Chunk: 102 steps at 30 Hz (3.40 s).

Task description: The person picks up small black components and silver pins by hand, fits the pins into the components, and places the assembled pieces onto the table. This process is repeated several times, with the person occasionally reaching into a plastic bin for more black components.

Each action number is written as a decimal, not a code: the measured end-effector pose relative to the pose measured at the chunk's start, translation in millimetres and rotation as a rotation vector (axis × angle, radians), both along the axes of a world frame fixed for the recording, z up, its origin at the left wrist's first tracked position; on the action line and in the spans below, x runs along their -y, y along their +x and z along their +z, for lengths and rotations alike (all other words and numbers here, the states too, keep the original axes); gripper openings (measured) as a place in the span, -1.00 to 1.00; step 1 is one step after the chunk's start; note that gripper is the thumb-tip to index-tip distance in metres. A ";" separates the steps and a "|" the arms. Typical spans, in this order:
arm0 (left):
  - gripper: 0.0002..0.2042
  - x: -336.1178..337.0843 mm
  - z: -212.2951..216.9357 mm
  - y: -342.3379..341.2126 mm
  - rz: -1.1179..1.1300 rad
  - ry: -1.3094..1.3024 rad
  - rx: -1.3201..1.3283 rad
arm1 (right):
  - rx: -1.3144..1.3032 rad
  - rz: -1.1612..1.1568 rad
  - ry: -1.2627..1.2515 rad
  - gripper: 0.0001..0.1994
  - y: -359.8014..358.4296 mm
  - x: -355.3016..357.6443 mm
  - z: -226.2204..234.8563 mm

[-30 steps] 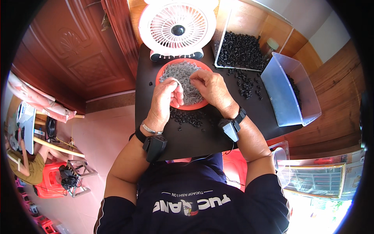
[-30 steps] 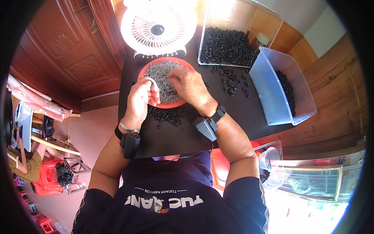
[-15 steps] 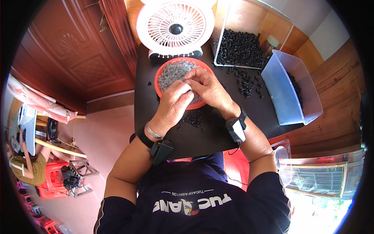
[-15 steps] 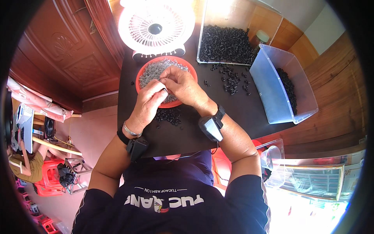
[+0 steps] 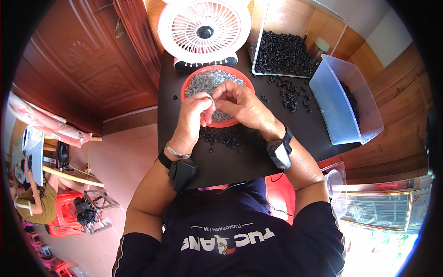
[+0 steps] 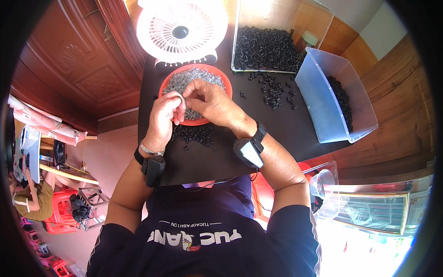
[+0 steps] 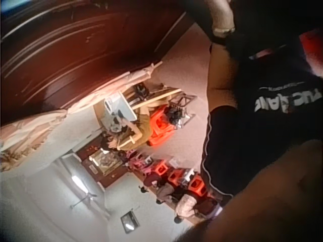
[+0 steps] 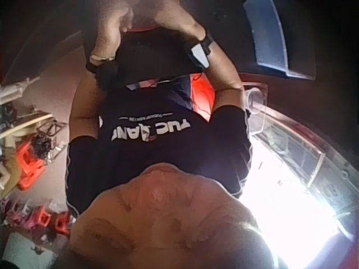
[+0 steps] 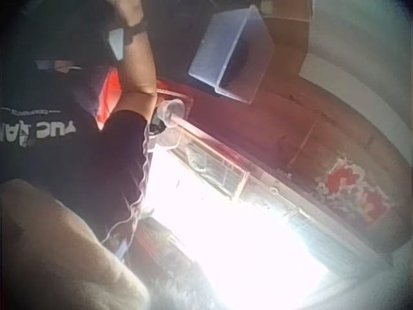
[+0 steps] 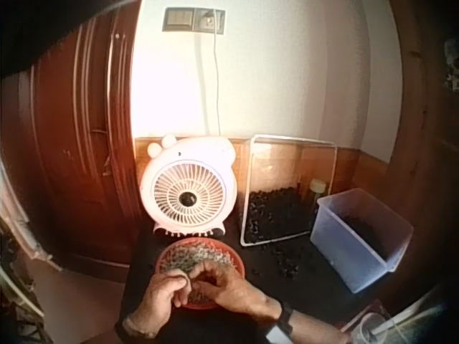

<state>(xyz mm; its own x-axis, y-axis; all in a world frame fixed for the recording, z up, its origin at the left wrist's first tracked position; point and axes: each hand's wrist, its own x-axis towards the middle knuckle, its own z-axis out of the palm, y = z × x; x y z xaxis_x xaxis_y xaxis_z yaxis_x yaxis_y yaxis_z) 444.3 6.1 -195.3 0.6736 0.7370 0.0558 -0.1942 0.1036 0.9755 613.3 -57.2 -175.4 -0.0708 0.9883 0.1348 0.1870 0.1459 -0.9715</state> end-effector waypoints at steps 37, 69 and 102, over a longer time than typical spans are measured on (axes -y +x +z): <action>-0.83 7.9 11.4 -0.7 0.053 0.139 0.064 | 0.099 -0.179 0.327 -0.86 0.0 7.7 11.8; -0.81 11.1 7.5 0.0 -0.179 0.072 0.108 | -0.358 0.248 0.113 -0.94 1.2 12.7 14.1; -0.76 3.8 2.2 5.1 -0.012 -0.129 0.093 | 1.131 -0.490 -0.019 -0.83 118.2 24.9 14.0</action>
<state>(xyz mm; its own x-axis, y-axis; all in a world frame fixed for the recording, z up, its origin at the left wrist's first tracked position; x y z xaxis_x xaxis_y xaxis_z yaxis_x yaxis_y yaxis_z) 449.4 2.3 -193.1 0.6787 0.7340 0.0241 -0.2813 0.2295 0.9318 731.5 -82.1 -161.4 0.2403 0.9445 0.2240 0.9551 -0.1888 -0.2285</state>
